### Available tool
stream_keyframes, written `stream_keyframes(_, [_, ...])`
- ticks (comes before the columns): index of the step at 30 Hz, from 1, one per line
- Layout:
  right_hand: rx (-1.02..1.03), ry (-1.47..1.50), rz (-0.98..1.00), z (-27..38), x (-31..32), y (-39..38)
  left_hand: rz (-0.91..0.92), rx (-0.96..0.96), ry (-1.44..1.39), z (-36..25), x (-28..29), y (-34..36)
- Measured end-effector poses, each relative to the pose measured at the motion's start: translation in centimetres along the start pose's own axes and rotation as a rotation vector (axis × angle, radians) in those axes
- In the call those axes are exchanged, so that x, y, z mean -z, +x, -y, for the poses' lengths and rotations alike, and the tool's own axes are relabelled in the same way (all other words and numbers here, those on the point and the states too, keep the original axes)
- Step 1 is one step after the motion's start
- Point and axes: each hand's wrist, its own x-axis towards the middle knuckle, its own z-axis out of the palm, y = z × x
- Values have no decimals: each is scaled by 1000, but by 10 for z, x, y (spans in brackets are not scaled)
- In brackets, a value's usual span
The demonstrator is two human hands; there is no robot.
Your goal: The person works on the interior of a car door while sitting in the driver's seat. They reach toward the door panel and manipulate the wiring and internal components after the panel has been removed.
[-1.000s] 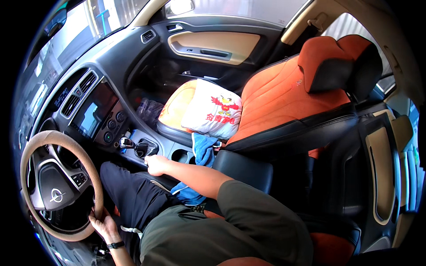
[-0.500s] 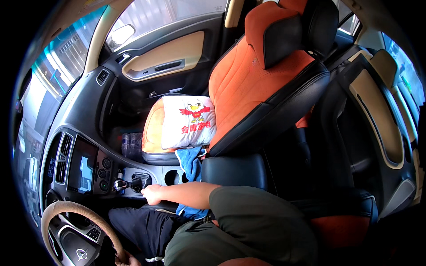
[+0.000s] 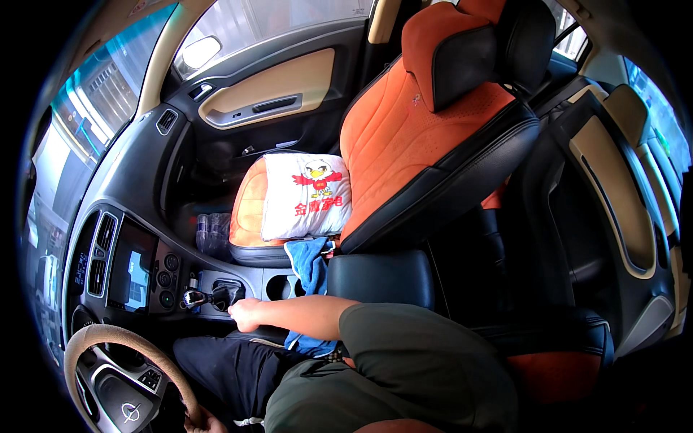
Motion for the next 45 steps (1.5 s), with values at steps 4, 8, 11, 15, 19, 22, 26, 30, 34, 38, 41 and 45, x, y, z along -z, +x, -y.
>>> stream_keyframes(4, [11, 2, 12, 7, 1, 1, 251, 204, -1750, 71, -35, 15])
stream_keyframes(8, [27, 10, -8, 18, -4, 12, -175, 1158, -1709, 141, -43, 9])
stream_keyframes(11, [-50, 37, -16, -2, 5, -1, -27, 1111, -1736, 101, -47, 8])
stream_keyframes(15, [-24, 50, -17, 3, 1, 2, -31, 1200, -1711, 145, -29, 6])
stream_keyframes(19, [-42, -2, -1, 0, 2, 4, -446, 1171, -1452, 156, 9, 31])
stream_keyframes(22, [-62, -22, 38, 5, 3, 4, -779, 696, -1187, 158, 40, 50])
stream_keyframes(26, [-72, -42, 40, 14, 6, 6, -602, 265, 15, 205, 124, 135])
stream_keyframes(30, [-82, -30, 2, 1, 3, 6, -446, -165, 374, 151, 156, 279])
stream_keyframes(34, [8, -5, -23, 0, -8, 11, -198, -286, 400, 54, 126, 365])
stream_keyframes(38, [-24, 28, -28, 0, -3, 6, -185, -476, 458, -46, 72, 354])
stream_keyframes(41, [-48, 10, 15, -2, 0, 3, -193, -778, 283, -98, 40, 322])
stream_keyframes(45, [-27, 6, 24, 2, 2, 4, 70, -881, 422, -145, 11, 268])
